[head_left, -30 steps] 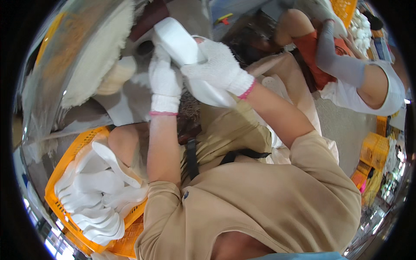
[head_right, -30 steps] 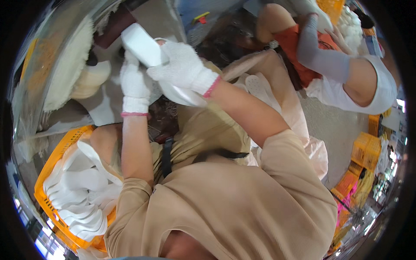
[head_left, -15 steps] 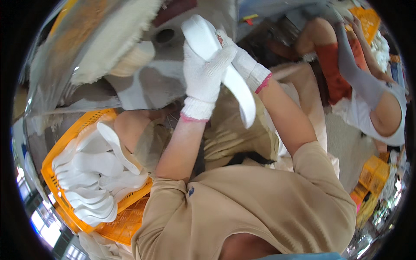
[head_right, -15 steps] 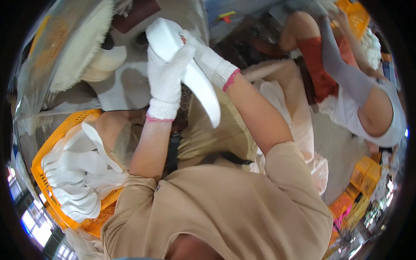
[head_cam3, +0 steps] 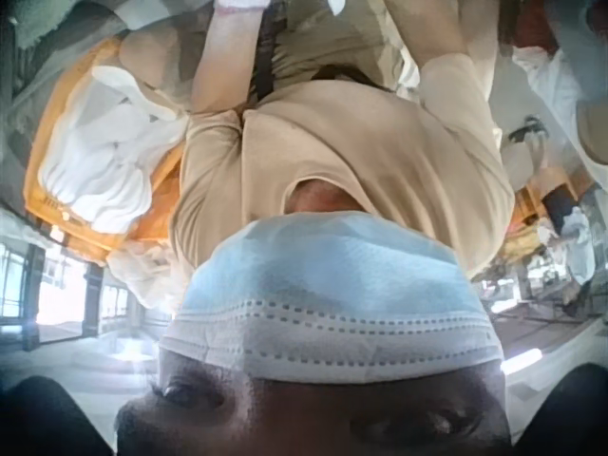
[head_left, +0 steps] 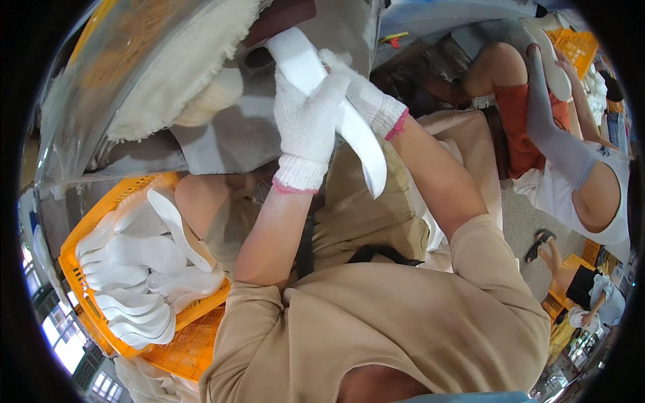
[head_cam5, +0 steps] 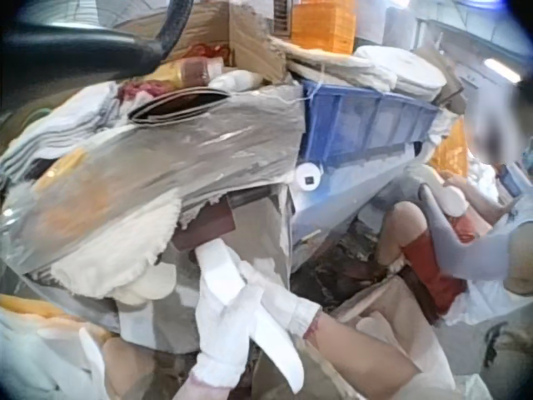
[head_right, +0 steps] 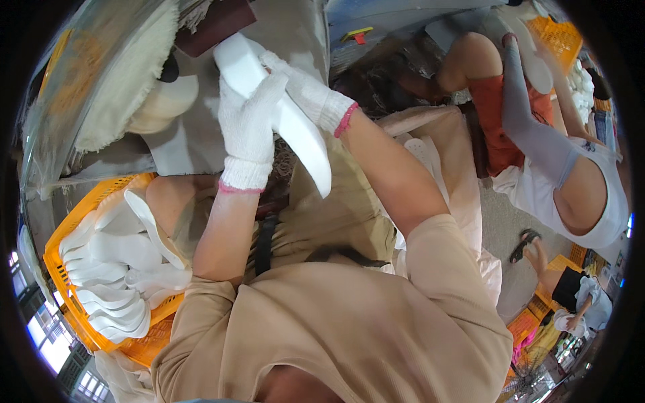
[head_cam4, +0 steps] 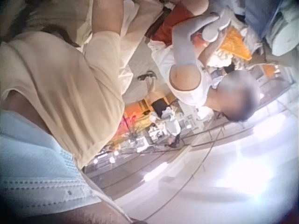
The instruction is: The person repeatedly rubs white shoe parts against a rotating buffing wheel and then places them into an orange basket. The task is performed one at a time with both hands, and the person remains seated on the floor throughout.
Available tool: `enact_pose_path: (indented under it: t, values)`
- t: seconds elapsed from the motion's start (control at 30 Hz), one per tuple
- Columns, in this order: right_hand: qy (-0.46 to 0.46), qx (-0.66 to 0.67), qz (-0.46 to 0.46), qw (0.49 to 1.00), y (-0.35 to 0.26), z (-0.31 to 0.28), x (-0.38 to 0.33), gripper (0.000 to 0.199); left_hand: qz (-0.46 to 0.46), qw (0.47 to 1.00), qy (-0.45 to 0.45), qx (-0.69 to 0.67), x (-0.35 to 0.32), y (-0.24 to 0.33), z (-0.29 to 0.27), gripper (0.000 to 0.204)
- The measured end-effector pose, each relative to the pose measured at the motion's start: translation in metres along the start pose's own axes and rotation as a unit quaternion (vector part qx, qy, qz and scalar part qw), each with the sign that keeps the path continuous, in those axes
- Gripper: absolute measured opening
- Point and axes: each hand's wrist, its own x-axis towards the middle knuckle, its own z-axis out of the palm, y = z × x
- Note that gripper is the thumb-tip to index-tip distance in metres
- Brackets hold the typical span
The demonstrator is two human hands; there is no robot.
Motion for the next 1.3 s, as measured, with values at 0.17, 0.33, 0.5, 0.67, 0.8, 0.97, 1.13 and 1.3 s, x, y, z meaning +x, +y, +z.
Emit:
enact_pose_path:
  t: [0.17,0.33,0.5,0.67,0.8,0.97,1.13,1.3]
  values:
    - [0.017,-0.036,0.004,0.999,-0.007,0.004,0.01,0.051,-0.023,0.999,0.015,-0.018,0.007,0.006,0.005,0.051]
    - [-0.069,0.023,-0.001,0.997,-0.015,0.013,0.026,0.05,-0.029,0.989,-0.057,-0.133,0.036,0.016,0.005,0.043]
    - [0.009,-0.008,0.001,1.0,0.004,-0.005,0.02,0.053,0.019,0.998,-0.047,0.024,0.012,0.001,-0.009,0.052]
    - [-0.007,-0.268,-0.128,0.955,-0.002,-0.01,-0.004,0.053,0.069,0.986,-0.027,0.151,-0.019,0.004,-0.01,0.061]
    - [-0.005,-0.381,-0.163,0.91,-0.01,0.008,-0.041,0.049,0.087,0.993,-0.042,0.067,-0.039,0.019,-0.025,0.065]
    - [0.04,-0.575,-0.288,0.765,0.032,0.035,-0.093,0.053,0.038,0.998,-0.043,-0.036,-0.059,0.023,-0.088,0.065]
    - [0.115,-0.422,-0.26,0.861,0.073,0.093,-0.082,0.051,-0.123,0.955,-0.084,-0.256,-0.042,0.008,-0.127,0.061]
    - [0.128,-0.555,-0.231,0.789,0.071,0.148,-0.044,0.049,-0.148,0.973,0.002,-0.175,0.002,-0.015,-0.145,0.059]
